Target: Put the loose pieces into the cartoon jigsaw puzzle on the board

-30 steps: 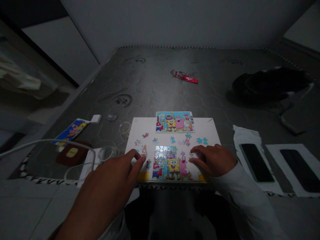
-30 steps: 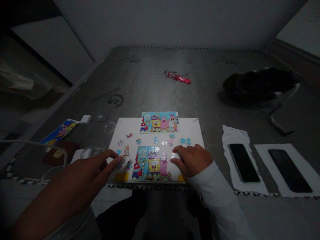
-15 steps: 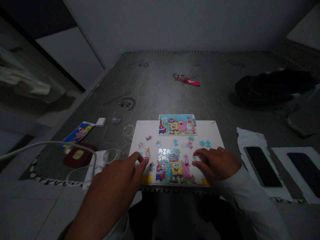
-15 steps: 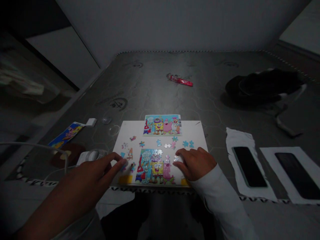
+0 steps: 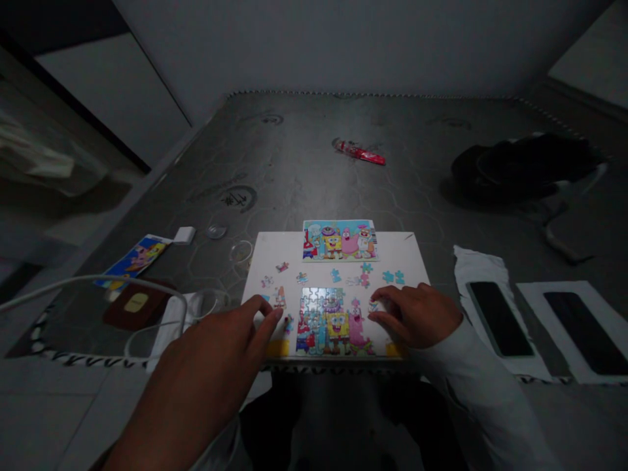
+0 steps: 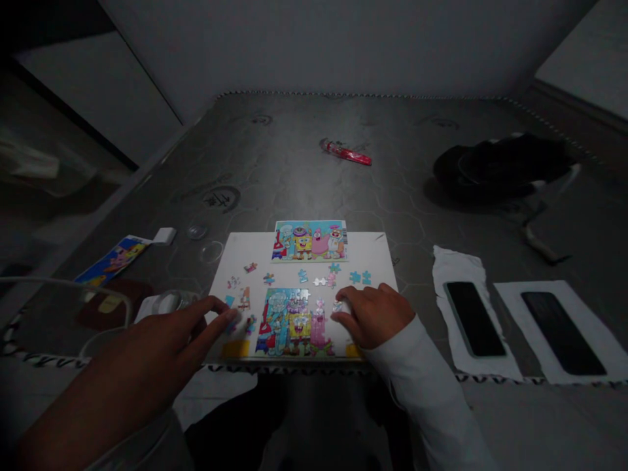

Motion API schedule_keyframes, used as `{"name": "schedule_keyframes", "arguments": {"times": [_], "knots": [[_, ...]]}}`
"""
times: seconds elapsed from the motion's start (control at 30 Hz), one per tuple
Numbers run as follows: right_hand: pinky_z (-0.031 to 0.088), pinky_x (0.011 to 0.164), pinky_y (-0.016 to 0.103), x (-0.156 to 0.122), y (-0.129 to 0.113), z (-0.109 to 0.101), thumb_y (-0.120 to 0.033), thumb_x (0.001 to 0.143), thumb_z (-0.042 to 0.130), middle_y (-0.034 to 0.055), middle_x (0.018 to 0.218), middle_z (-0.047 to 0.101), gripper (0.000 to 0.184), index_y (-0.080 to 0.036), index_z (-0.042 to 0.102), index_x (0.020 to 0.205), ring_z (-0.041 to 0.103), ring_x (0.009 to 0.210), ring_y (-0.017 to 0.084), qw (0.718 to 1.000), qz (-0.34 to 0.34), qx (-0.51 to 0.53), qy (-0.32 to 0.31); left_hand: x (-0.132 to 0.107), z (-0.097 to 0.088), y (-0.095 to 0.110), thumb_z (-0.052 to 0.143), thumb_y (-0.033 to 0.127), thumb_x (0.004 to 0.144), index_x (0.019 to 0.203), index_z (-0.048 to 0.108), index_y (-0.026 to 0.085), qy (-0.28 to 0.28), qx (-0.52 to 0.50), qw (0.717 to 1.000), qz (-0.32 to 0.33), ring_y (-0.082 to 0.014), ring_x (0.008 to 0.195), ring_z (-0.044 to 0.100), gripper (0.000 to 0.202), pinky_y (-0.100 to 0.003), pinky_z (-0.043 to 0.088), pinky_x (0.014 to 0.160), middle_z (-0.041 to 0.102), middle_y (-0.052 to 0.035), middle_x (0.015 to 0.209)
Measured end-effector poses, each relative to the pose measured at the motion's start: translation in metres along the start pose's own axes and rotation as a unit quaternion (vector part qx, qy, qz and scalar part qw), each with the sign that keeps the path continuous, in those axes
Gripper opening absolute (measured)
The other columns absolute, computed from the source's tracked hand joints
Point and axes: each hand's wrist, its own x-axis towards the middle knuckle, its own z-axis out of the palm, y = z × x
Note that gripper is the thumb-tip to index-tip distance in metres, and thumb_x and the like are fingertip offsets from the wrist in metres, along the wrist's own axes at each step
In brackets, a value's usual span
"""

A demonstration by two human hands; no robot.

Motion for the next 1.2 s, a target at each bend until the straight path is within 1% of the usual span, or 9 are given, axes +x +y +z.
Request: {"name": "schedule_keyframes", "arguments": {"times": [0.17,0.27,0.63,0.87,1.03,1.2], "knots": [[0.04,0.063,0.033,0.0,-0.001,-0.001,-0.046,0.092,0.054,0.001,0.071,0.071,0.028,-0.023,0.065,0.105,0.063,0.062,0.019,1.0,-0.007,-0.002,-0.003,-0.001,-0.001,0.001,0.028,0.055,0.095,0.103,0.064,0.027,0.001,-0.004,1.0,0.004,-0.0249,0.078,0.068,0.046,-0.033,0.042,0.065,0.071,-0.0059,0.084],[0.04,0.063,0.033,0.0,-0.001,-0.001,-0.046,0.091,0.056,0.0008,0.07,0.07,0.028,-0.023,0.065,0.105,0.063,0.061,0.019,1.0,-0.004,-0.002,-0.006,-0.002,-0.001,0.001,0.03,0.056,0.094,0.103,0.064,0.027,0.002,-0.009,1.0,-0.002,-0.025,0.078,0.068,0.045,-0.033,0.042,0.066,0.072,-0.0057,0.084],[0.04,0.064,0.033,-0.001,0.001,0.001,-0.048,0.092,0.053,0.0003,0.07,0.07,0.03,-0.024,0.064,0.105,0.062,0.06,0.018,1.0,-0.014,-0.005,-0.005,0.0,0.001,0.0,0.025,0.055,0.095,0.103,0.06,0.028,-0.001,-0.009,1.0,0.0,-0.0271,0.081,0.068,0.045,-0.035,0.041,0.066,0.07,-0.0055,0.084],[0.04,0.064,0.033,0.003,-0.006,-0.006,-0.044,0.088,0.061,0.0008,0.068,0.07,0.027,-0.023,0.066,0.102,0.064,0.062,0.02,1.0,0.023,-0.003,-0.018,-0.001,0.001,-0.001,0.027,0.056,0.094,0.103,0.062,0.03,0.001,0.002,1.0,-0.006,-0.0271,0.079,0.068,0.045,-0.034,0.04,0.063,0.07,-0.0052,0.084],[0.042,0.066,0.034,0.003,-0.008,-0.006,-0.044,0.089,0.059,0.0016,0.072,0.071,0.027,-0.023,0.067,0.104,0.064,0.064,0.02,1.0,0.012,0.009,-0.023,0.0,0.003,-0.004,0.026,0.057,0.094,0.105,0.061,0.029,-0.003,-0.014,1.0,-0.003,-0.0264,0.079,0.068,0.045,-0.034,0.041,0.065,0.07,-0.0048,0.084],[0.042,0.064,0.035,0.003,-0.01,-0.006,-0.043,0.086,0.063,0.0017,0.069,0.07,0.026,-0.023,0.068,0.102,0.065,0.063,0.021,0.999,0.031,-0.002,-0.017,-0.001,0.003,-0.004,0.026,0.057,0.094,0.107,0.06,0.031,-0.001,-0.011,1.0,0.0,-0.027,0.08,0.068,0.045,-0.035,0.04,0.065,0.07,-0.0039,0.086]]}}
